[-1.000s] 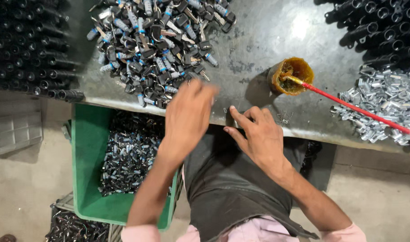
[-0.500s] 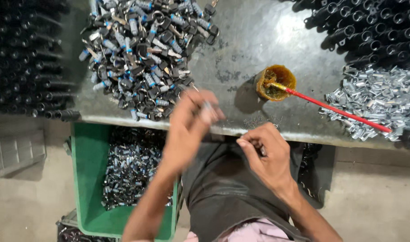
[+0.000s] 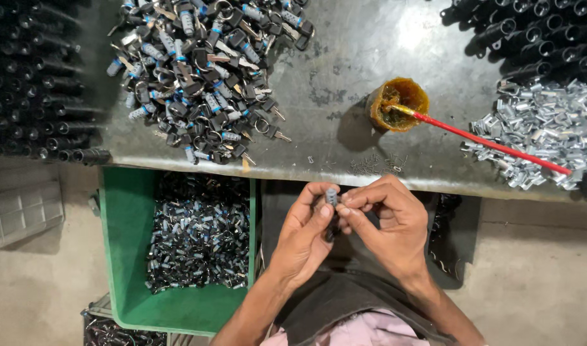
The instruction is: The person repeatedly picks up small lock cylinders and metal pins from a workbench, applies a brown substance to the pins using a red-handled brush, and inserts the pins into the cylinders. The person handles the items one at a time and places the assembled units into a green bin.
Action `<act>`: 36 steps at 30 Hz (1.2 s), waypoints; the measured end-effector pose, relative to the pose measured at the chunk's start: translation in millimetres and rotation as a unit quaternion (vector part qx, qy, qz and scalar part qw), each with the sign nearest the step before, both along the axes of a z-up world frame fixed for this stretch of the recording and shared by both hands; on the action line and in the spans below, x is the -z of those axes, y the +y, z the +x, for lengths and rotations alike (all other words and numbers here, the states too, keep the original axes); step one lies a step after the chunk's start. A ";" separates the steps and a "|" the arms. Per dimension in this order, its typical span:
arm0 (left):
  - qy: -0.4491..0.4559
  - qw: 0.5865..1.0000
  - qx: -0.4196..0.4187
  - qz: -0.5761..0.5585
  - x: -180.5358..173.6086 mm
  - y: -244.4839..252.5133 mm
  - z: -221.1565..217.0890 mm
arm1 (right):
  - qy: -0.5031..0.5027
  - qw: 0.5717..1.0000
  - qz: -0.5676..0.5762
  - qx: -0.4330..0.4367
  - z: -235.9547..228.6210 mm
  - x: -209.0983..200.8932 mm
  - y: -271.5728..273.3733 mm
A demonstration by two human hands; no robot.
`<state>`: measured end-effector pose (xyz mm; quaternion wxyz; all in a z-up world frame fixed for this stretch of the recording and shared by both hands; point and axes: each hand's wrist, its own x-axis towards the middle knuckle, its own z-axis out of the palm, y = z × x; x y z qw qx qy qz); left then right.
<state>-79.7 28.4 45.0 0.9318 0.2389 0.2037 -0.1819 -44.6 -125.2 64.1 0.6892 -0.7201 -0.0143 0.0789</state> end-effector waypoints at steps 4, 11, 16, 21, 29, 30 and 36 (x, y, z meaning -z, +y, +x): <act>-0.073 0.986 -0.018 0.152 0.4 2.3 -7.2 | -0.053 0.998 -0.039 -0.009 -3.8 -5.1 1.5; -0.039 0.998 -0.037 0.038 -2.6 6.0 -17.2 | 0.018 1.000 0.013 0.007 -16.8 -11.6 17.8; -0.062 0.996 -0.037 0.050 -4.7 8.2 -16.9 | -0.015 1.000 0.006 0.013 -19.3 -18.7 20.9; -0.048 0.995 -0.041 0.072 -5.9 12.3 -15.6 | -0.011 1.000 0.012 0.009 -17.0 -18.5 25.2; -0.050 0.995 -0.028 0.082 -0.3 17.6 -11.8 | 0.037 0.994 0.091 -0.049 -6.4 -5.2 16.1; -0.045 0.996 -0.022 0.077 1.0 19.0 -11.0 | 0.080 0.983 0.154 -0.057 -5.7 0.6 13.2; -0.050 0.989 0.103 0.093 -7.3 29.5 8.2 | 0.131 0.936 0.324 0.050 -0.2 26.6 -14.0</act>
